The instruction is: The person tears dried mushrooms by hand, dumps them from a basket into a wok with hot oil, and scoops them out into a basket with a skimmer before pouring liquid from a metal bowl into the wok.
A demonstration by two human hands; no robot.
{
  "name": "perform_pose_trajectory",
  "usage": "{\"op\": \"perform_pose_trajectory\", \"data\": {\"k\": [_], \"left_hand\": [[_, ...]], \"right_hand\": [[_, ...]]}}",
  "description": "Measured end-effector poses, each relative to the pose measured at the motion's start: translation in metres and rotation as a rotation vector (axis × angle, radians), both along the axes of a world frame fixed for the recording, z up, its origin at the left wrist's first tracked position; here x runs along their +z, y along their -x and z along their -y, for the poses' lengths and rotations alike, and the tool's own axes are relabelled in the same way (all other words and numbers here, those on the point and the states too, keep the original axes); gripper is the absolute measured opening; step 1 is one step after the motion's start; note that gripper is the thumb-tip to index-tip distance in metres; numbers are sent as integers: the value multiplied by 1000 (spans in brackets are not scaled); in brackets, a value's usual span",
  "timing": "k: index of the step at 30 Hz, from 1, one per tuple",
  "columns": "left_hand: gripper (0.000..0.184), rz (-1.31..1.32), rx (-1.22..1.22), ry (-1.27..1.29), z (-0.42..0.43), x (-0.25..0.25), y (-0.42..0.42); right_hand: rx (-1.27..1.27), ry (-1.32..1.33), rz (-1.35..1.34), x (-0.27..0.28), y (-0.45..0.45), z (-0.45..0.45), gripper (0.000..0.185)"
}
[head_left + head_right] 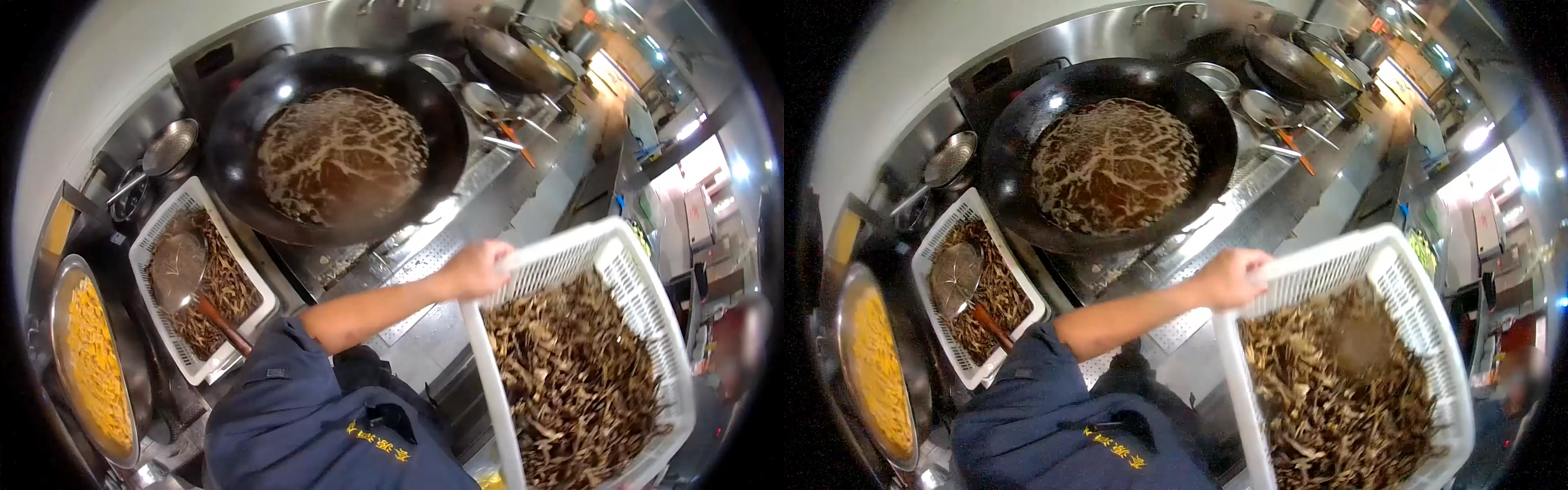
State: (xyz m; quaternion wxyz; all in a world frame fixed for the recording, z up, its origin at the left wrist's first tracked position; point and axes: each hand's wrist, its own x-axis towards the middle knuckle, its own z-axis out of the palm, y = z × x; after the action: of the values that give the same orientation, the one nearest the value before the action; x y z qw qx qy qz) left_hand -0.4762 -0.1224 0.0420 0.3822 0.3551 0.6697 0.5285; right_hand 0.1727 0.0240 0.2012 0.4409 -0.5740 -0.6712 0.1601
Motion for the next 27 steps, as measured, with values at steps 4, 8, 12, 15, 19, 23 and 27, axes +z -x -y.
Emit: {"op": "perform_pose_trajectory", "data": {"k": [4,8,12,15,19,23,27], "left_hand": [[54,549,310,-619,73,-29,86],[74,1160,449,-759,101,-29,25],[67,1093,573,-830,102,-18,62],[71,1042,648,-886,102,-11,68],[59,1255,469,-764,94,21,24],[22,1157,397,-676,81,27,51],[23,1122,396,-779,71,15,92]], "right_hand": [[129,11,83,48,158,-64,69],[309,36,50,80,303,-107,75],[453,-123,2,98,438,-95,66],[689,-178,-75,97,548,-43,41],[846,-276,127,90,663,67,21],[1290,-338,18,81,726,90,13],[1363,-530,-30,80,782,116,14]]}}
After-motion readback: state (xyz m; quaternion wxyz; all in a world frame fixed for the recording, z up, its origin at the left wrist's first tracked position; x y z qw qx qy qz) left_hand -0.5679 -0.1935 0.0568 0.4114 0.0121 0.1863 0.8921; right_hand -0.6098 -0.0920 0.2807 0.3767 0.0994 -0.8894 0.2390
